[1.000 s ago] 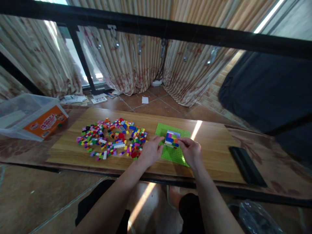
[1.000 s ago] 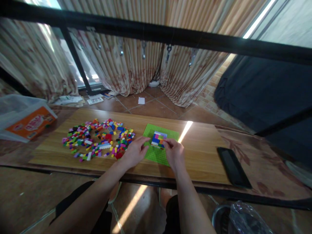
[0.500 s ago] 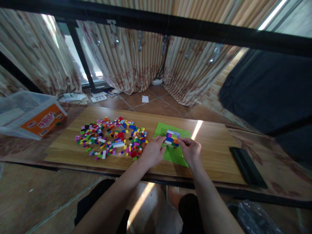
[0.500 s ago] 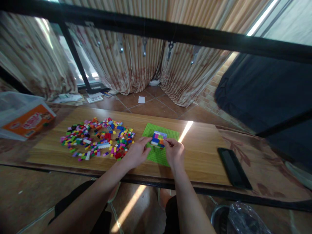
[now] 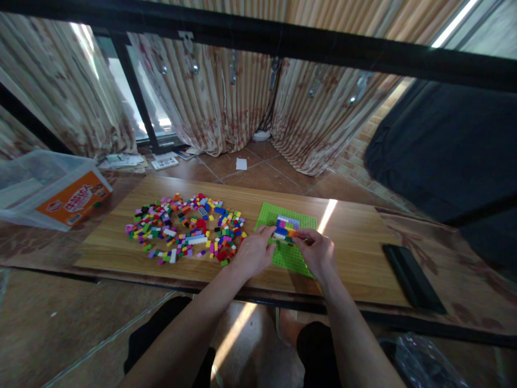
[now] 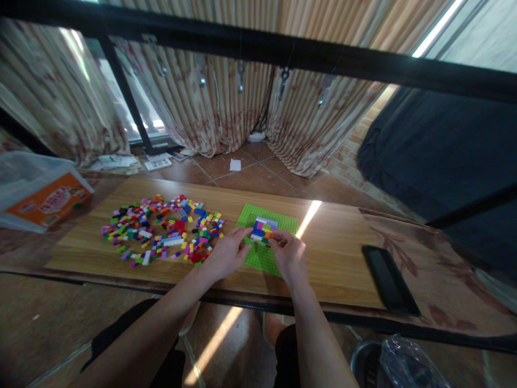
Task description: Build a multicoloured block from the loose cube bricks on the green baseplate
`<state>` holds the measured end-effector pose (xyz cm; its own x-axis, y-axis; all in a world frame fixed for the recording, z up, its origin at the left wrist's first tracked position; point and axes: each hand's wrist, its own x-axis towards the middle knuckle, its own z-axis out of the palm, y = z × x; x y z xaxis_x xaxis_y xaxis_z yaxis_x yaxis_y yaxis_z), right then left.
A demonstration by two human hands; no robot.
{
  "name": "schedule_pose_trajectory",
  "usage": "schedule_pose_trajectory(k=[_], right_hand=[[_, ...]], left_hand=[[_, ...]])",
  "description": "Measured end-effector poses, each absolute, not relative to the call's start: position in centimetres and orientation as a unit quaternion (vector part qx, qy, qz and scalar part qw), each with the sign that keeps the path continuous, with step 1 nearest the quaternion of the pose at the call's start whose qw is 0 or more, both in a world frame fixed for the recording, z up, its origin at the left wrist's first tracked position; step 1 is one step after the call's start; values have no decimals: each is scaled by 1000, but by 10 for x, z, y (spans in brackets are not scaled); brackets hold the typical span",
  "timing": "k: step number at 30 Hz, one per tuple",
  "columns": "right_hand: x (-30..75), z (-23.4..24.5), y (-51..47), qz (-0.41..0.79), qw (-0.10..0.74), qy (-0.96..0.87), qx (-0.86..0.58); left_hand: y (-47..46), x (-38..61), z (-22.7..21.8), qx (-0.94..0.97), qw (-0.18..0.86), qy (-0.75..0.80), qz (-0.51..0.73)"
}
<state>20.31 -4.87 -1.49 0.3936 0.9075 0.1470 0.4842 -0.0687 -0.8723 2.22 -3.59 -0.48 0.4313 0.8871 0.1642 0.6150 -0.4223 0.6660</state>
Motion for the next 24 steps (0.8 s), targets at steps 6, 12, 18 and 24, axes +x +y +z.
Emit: schedule_pose_trajectory(k=[6, 12, 18, 24], right_hand=[[202, -19, -48, 229, 469, -534, -665], [200, -14, -46, 189, 459, -547, -674], [199, -14, -46, 174, 465, -537, -682], [207, -17, -45, 240, 504, -471, -683]], left_hand=[[-37, 22, -4, 803, 266, 468, 256], [-36, 22, -5, 802, 266, 470, 254], [-37, 22, -5, 804, 268, 466, 255], [-36, 21, -7, 804, 263, 467, 257]])
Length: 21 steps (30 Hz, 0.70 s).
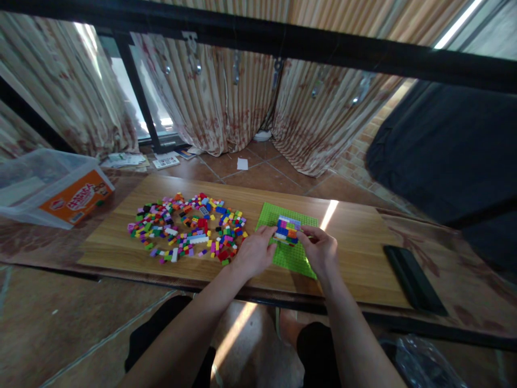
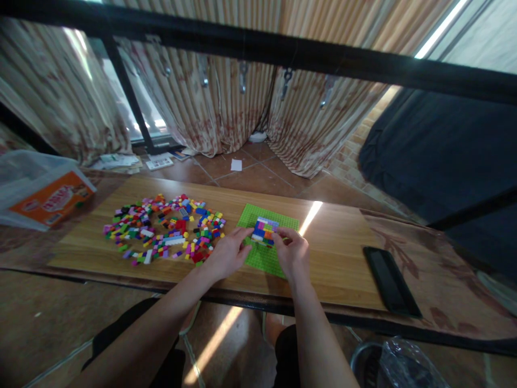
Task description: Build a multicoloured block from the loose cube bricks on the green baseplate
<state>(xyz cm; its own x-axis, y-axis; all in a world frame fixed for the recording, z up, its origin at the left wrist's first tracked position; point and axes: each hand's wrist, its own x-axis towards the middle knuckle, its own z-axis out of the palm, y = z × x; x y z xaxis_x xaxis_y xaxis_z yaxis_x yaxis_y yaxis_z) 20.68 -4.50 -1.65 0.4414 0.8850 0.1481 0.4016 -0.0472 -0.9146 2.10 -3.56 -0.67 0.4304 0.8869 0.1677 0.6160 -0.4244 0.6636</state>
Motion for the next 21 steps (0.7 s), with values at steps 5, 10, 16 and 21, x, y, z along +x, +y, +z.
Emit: schedule_pose_trajectory(k=[5, 10, 16, 21], right_hand=[[208, -27, -36, 249, 530, -393, -709], [206, -37, -28, 259, 520, -380, -720], [202, -37, -29, 248, 471, -407, -742], [200, -34, -29, 261, 470, -411, -736]], left_hand=[[-36, 21, -7, 804, 266, 463, 260], [-37, 21, -5, 804, 268, 462, 262], [-37, 22, -5, 804, 263, 464, 263], [-38, 22, -6, 804, 264, 465, 260]])
